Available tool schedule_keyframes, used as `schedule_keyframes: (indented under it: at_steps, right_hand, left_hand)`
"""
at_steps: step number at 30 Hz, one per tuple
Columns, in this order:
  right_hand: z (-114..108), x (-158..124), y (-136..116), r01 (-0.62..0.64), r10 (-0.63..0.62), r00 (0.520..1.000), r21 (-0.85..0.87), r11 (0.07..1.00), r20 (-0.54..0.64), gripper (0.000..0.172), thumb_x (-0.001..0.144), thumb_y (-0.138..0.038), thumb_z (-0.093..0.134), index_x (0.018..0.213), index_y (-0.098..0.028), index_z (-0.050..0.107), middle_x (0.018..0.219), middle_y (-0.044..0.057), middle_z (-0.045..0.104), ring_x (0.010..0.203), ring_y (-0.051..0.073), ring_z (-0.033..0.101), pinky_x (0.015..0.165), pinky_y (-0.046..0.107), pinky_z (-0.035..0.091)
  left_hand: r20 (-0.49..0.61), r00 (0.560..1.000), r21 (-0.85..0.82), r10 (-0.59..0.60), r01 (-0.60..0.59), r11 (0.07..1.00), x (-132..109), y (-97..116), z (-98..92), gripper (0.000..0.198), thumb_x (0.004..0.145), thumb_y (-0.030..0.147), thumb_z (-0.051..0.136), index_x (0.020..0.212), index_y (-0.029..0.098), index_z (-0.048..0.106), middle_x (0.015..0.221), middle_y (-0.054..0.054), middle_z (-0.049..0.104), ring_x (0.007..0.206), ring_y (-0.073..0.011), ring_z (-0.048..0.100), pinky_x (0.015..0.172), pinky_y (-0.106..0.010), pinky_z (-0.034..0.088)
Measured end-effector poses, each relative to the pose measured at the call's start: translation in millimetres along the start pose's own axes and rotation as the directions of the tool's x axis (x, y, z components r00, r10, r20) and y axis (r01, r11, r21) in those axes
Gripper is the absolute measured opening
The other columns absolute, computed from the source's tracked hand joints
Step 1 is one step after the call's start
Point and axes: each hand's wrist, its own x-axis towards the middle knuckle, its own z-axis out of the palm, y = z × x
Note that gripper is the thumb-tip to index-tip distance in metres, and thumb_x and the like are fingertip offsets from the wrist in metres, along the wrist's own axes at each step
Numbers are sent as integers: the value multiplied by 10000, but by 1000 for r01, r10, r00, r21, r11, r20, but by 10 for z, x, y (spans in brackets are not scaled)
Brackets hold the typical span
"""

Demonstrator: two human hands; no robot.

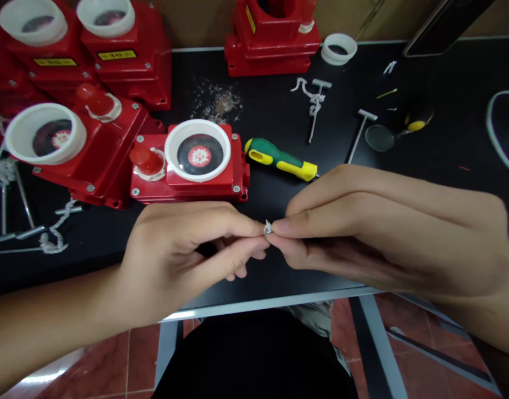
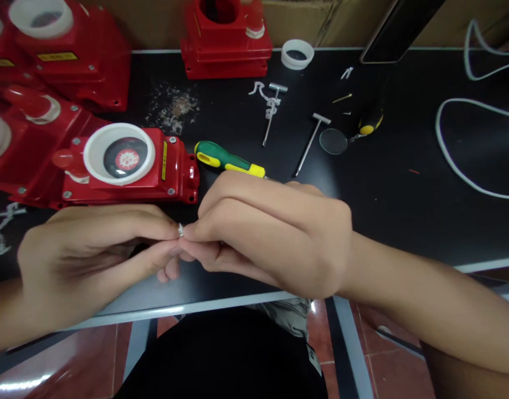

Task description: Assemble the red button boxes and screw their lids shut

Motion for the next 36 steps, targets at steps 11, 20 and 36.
schedule_keyframes:
  at_steps: [11,20,36]
  right_hand:
    - [53,35,144,51,-58,998,215,975,24,99,1102,-148,821,1135,-224,767,1021,24,839,881,121,813,767,221,684]
    - [91,64,277,148,-173,984,371,917,37,73,1126,-116,768,1118,-189,763,1042,52,814,899,110,773,850,219,653]
    - [151,134,493,140,-244,961,538,831,127,58,1105,-99,795,1086,-151,776,994,26,758,787,63,645,718,166,530]
  left_hand:
    - [100,960,350,260,-279,894,-41,-78,-10,179,1057,113,703,969,265,737,822,-5,765,642,-137,677,575,-236,531]
    - [73,988,-38,134,-132,991,-43,-86,18,82,1115,191,692,1179,234,722,917,-8,739,620,-119,740,554,-190,633]
    - [233,914,-428,-331,402,810,21,-86,42,126,988,161,884,969,150,761,723,4,785,572,-112,753,553,-167,647]
